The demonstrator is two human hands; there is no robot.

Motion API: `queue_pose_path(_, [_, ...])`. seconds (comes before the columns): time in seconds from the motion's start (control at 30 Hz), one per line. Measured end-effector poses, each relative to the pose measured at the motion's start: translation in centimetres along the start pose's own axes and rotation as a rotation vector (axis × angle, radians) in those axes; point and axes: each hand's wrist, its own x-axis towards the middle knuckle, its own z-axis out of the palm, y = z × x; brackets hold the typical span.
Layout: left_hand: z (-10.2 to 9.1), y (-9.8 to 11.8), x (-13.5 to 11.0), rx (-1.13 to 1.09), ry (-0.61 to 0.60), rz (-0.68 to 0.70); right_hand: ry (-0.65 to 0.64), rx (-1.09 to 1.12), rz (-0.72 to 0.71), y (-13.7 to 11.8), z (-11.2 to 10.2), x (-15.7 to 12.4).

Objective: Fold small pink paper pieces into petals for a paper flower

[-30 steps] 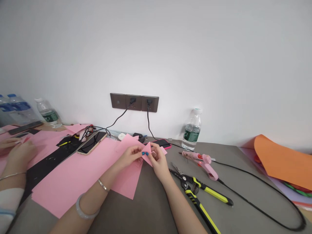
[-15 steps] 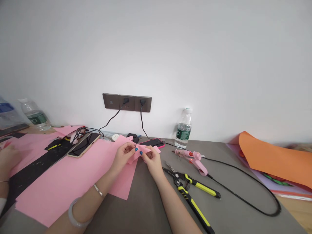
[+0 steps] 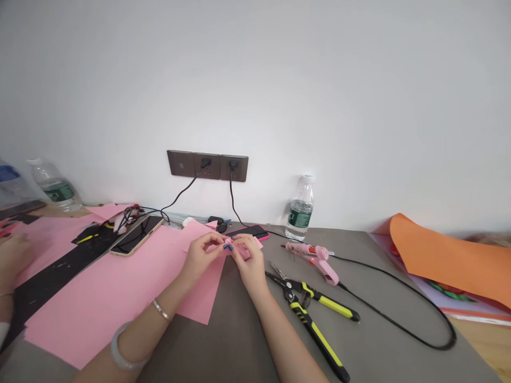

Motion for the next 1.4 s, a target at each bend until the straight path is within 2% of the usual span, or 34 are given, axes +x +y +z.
queue_pose_path(0.27, [0.7, -0.4, -0.1, -0.144, 0.059, -0.066, 0.046, 0.052, 0.044, 0.2, 0.3, -0.4])
queue_pose_path(0.47, [0.8, -0.3, -0.2, -0.122, 0.07, -0.081, 0.055, 0.085, 0.114, 0.3, 0.7, -0.5])
queue_pose_path(0.7, [0.6, 0.1, 0.0, -0.054, 0.008, -0.011, 0.008, 0.057, 0.139, 0.1, 0.4, -0.5])
queue_pose_path(1.0, [0.4, -0.6, 0.3, -0.166, -0.037, -0.122, 0.002, 0.255, 0.195, 1.0, 0.5, -0.2])
queue_pose_path(1.23, [0.5, -0.6, 0.2, -0.131, -0.046, -0.128, 0.025, 0.129, 0.184, 0.6, 0.5, -0.4])
queue_pose_path(1.4, [0.4, -0.6, 0.1, -0.146, -0.076, -0.14, -0.096, 0.106, 0.17, 0.2, 0.2, -0.2])
